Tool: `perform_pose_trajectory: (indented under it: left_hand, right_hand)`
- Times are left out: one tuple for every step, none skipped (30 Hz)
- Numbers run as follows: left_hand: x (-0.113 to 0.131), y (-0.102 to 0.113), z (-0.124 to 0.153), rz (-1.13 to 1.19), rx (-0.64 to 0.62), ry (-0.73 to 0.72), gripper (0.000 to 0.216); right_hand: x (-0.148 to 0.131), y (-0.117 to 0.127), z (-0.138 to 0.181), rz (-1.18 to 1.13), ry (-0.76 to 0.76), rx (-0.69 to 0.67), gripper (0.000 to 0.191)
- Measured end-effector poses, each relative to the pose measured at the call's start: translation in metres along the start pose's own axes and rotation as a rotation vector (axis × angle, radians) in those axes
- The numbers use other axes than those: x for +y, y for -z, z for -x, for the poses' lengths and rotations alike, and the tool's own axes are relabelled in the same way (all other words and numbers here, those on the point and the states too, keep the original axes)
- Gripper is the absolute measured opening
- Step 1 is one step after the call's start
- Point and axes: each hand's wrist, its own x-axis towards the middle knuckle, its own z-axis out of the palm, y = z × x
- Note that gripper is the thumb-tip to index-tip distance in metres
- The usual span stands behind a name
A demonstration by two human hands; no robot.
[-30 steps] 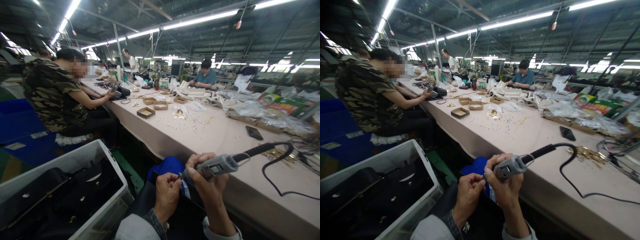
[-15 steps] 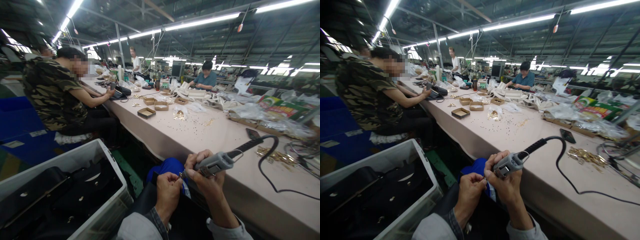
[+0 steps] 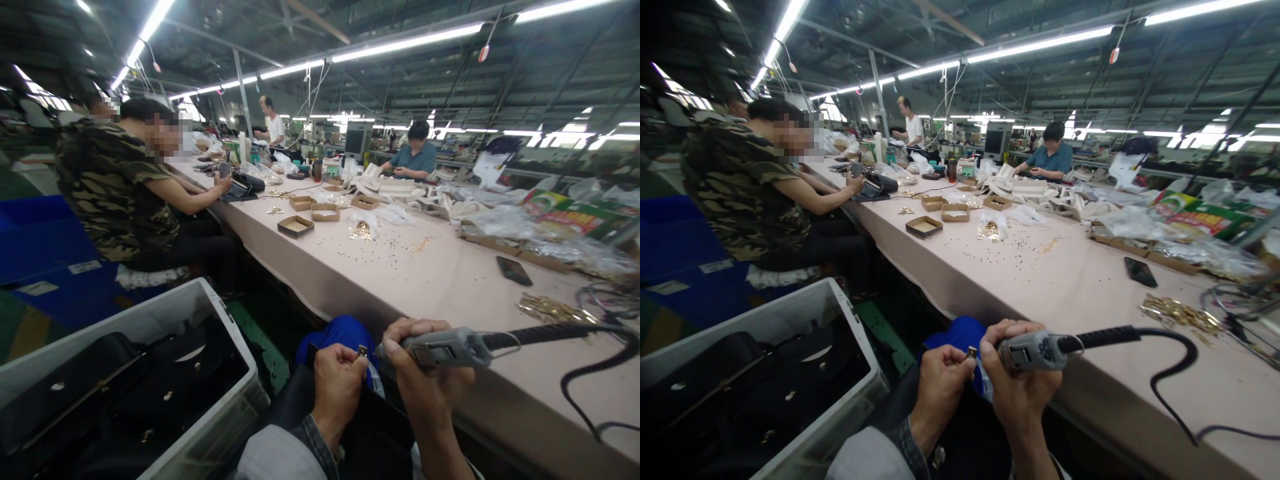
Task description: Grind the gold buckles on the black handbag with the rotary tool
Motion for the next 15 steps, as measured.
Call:
perform_pose_trajectory:
  left_hand:
    - [0.0, 0.0, 0.0, 0.006, 0.002, 0.003, 0.011]
    - [-0.001, 0.001, -0.001, 0.011, 0.002, 0.006, 0.011]
    - [-0.002, 0.001, -0.001, 0.015, 0.0, 0.006, 0.011]
    - [-0.002, 0.002, -0.001, 0.018, -0.006, 0.004, 0.011]
    - [-0.003, 0.002, -0.001, 0.026, -0.012, 0.0, 0.012]
    - [-0.003, 0.003, -0.001, 0.036, -0.024, -0.003, 0.013]
    - [-0.004, 0.004, -0.001, 0.05, -0.039, -0.006, 0.014]
    - [-0.004, 0.005, 0.0, 0.065, -0.061, -0.008, 0.015]
    - [-0.003, 0.006, 0.0, 0.082, -0.086, -0.008, 0.016]
    - [-0.002, 0.007, 0.0, 0.103, -0.111, -0.007, 0.017]
    - [-0.001, 0.008, 0.001, 0.127, -0.138, -0.004, 0.017]
    - [0.001, 0.009, 0.001, 0.151, -0.167, 0.001, 0.017]
    - [0.003, 0.011, 0.001, 0.175, -0.194, 0.006, 0.017]
    - [0.005, 0.012, 0.001, 0.196, -0.224, 0.011, 0.017]
    - [0.007, 0.014, 0.002, 0.214, -0.255, 0.017, 0.018]
  right_hand:
    - [-0.002, 0.0, 0.0, -0.002, -0.006, 0.042, 0.03]
    - [-0.004, 0.0, 0.0, -0.014, -0.005, 0.095, 0.029]
    - [-0.008, 0.001, -0.002, -0.021, 0.004, 0.155, 0.03]
    - [-0.011, 0.004, -0.005, 0.001, 0.007, 0.212, 0.03]
    - [-0.015, 0.007, -0.009, 0.069, -0.001, 0.261, 0.028]
    - [-0.019, 0.012, -0.015, 0.18, -0.03, 0.279, 0.027]
    - [-0.021, 0.018, -0.02, 0.308, -0.082, 0.25, 0.026]
    - [-0.022, 0.026, -0.026, 0.424, -0.157, 0.172, 0.027]
    - [-0.02, 0.033, -0.031, 0.506, -0.242, 0.053, 0.028]
    - [-0.017, 0.041, -0.035, 0.544, -0.318, -0.081, 0.029]
    - [-0.012, 0.049, -0.038, 0.54, -0.378, -0.215, 0.03]
    - [-0.006, 0.057, -0.039, 0.506, -0.432, -0.334, 0.032]
    - [0.001, 0.064, -0.039, 0.456, -0.478, -0.426, 0.035]
    - [0.009, 0.069, -0.036, 0.394, -0.523, -0.492, 0.038]
    - [0.016, 0.074, -0.033, 0.32, -0.565, -0.535, 0.042]
